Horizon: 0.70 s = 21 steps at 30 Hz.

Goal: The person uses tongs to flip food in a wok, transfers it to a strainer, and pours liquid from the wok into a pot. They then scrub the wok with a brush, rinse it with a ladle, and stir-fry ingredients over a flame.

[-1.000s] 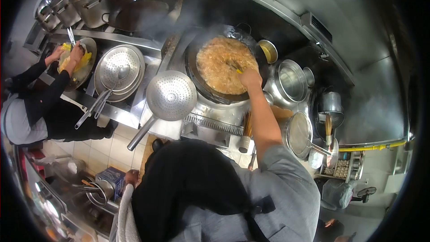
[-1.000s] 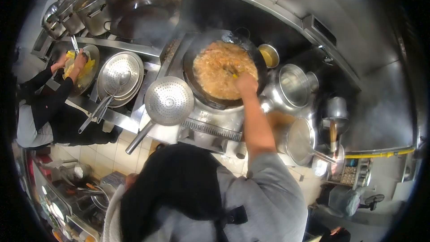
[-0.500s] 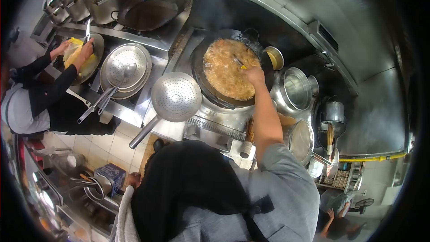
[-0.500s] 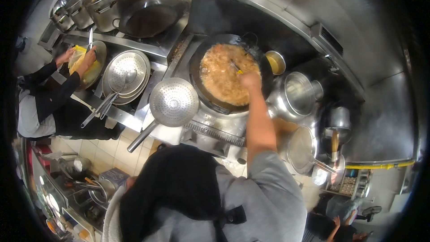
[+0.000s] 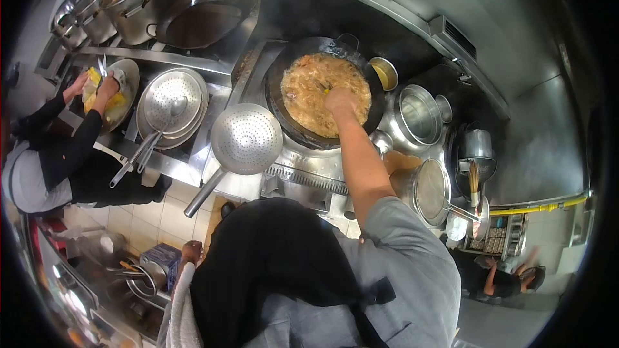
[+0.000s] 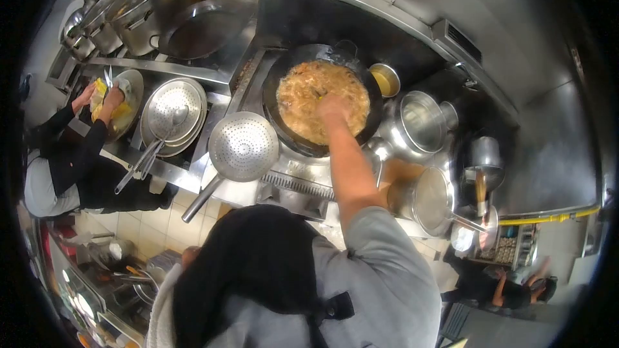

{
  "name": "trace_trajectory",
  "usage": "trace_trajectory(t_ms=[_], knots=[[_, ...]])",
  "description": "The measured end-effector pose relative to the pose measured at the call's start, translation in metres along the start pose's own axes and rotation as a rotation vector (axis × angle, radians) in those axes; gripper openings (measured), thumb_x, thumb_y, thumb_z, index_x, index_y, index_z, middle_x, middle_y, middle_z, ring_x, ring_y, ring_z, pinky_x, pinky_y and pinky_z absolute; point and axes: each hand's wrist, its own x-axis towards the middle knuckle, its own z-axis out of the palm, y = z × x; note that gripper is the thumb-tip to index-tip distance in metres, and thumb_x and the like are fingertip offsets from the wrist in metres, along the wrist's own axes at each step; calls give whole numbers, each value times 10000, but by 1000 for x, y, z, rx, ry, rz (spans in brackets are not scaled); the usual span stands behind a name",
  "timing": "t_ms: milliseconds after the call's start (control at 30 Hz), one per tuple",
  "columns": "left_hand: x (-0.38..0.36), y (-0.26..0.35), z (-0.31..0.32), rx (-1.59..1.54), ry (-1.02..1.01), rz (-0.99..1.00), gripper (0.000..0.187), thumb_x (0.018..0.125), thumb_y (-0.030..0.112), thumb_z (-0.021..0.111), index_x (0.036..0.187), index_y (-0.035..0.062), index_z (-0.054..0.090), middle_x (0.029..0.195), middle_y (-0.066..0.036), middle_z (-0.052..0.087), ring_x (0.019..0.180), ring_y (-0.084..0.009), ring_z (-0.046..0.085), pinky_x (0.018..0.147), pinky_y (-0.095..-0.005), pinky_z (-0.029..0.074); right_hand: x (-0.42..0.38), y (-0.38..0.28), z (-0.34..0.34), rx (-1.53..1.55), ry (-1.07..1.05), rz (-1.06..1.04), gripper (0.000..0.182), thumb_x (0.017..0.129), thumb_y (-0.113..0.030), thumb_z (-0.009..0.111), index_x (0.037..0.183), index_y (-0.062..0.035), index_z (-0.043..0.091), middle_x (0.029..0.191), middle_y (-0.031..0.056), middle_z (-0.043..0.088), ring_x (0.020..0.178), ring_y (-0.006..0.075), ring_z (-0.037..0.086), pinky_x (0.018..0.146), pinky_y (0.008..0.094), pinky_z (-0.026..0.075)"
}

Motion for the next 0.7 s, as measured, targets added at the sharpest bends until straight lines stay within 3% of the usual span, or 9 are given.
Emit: trace_trajectory(t_ms=[33,133,200,233,300,400,533,633,700], knots=[[7,-1,-3,-115,63,114,177,925,200,678,996,48,732,781,-86,715,595,-193,665,513,-337,533,-3,8,-3,7,6,3,493,905,-431,658,1210,-56,754,1360,241,660,1253,367,654,1044,442,525],[23,13,-7,-80,75,-12,180,935,202,682,1021,51,729,788,-82,707,603,-186,662,509,-331,531,-9,56,-14,145,90,-150,506,893,-431,694,1195,-29,756,1276,231,707,1208,392,678,1009,464,538],[14,16,-1,-75,133,76,188,936,192,681,1000,23,732,772,-78,711,612,-186,670,534,-335,547,-2,89,-6,218,179,-149,452,876,-392,758,1138,-24,771,986,200,783,909,336,764,749,440,585],[10,16,2,-84,133,70,188,936,192,681,1000,23,732,772,-78,711,612,-186,670,534,-335,547,0,104,-4,209,176,-153,452,876,-392,758,1138,-24,771,986,200,783,909,336,764,749,440,585],[5,14,3,27,-12,-143,198,925,186,673,962,5,745,752,-82,720,628,-185,683,578,-341,564,2,121,-1,519,61,-296,352,879,-367,803,1024,-48,775,672,100,672,600,189,650,490,344,466],[-4,46,-11,7,-189,-371,201,907,182,661,922,6,756,726,-87,725,638,-185,691,615,-347,570,-20,105,-20,993,-181,-80,269,907,-350,801,928,-86,753,648,33,567,526,90,502,425,256,332],[-13,46,-7,8,-49,-479,198,896,188,650,903,19,752,720,-88,728,619,-193,687,602,-350,562,-19,87,-6,1140,-287,118,259,924,-359,794,916,-104,755,675,24,554,514,82,476,422,242,322],[-4,21,-14,-28,-71,-221,179,912,184,659,942,29,743,726,-84,723,599,-191,674,552,-353,544,4,102,21,974,-294,185,356,916,-408,771,1061,-82,778,809,130,700,624,204,656,522,343,498],[6,6,-17,-58,-76,-55,169,922,182,665,967,36,737,730,-81,719,585,-190,665,518,-355,532,-7,109,9,156,76,-56,517,904,-475,721,1234,-78,740,1084,218,766,956,364,752,824,465,589]])
